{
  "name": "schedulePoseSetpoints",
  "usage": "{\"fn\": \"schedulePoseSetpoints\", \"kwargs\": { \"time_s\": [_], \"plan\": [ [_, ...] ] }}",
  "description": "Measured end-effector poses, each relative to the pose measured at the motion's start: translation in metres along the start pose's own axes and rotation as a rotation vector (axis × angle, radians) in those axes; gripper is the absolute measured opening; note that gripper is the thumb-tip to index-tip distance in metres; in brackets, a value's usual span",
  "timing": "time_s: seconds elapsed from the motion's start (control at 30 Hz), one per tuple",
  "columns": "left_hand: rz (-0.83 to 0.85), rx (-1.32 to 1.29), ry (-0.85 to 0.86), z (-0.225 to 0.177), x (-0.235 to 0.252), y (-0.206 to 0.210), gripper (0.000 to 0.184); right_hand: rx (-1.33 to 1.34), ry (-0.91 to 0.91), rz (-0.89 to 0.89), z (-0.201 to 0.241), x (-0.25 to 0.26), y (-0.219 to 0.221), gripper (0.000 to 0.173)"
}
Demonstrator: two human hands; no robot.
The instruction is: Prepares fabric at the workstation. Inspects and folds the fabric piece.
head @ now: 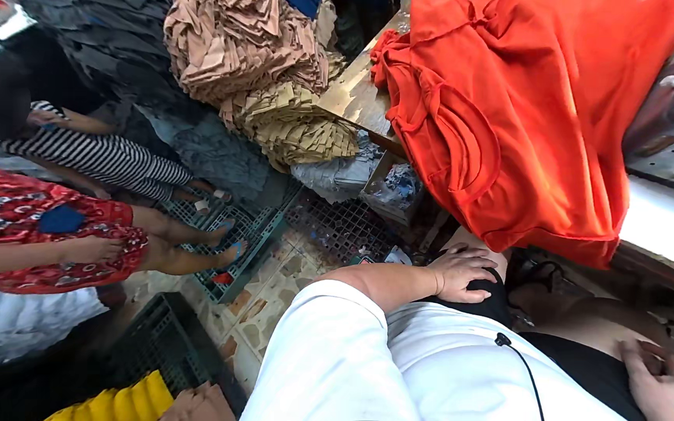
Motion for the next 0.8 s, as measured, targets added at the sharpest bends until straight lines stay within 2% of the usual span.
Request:
{"fn": "schedulePoseSetpoints", "kwargs": {
  "time_s": [0.8],
  "plan": [
    [-0.004,0.012,0.003,-0.0006,0.0,-0.0001,0.042,-0.012,-0.006,-0.05,0.0017,-0.0033,-0.0024,0.051]
  ]
}}
Point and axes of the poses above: each hand's wrist, its own x-axis towards the middle knuckle, its own y-axis out of the palm, z = x × y, the point moved 9 cm from there along x, towards the middle knuckle, and after that the axes turned 10 degrees about -y, right-handed, at the moved point
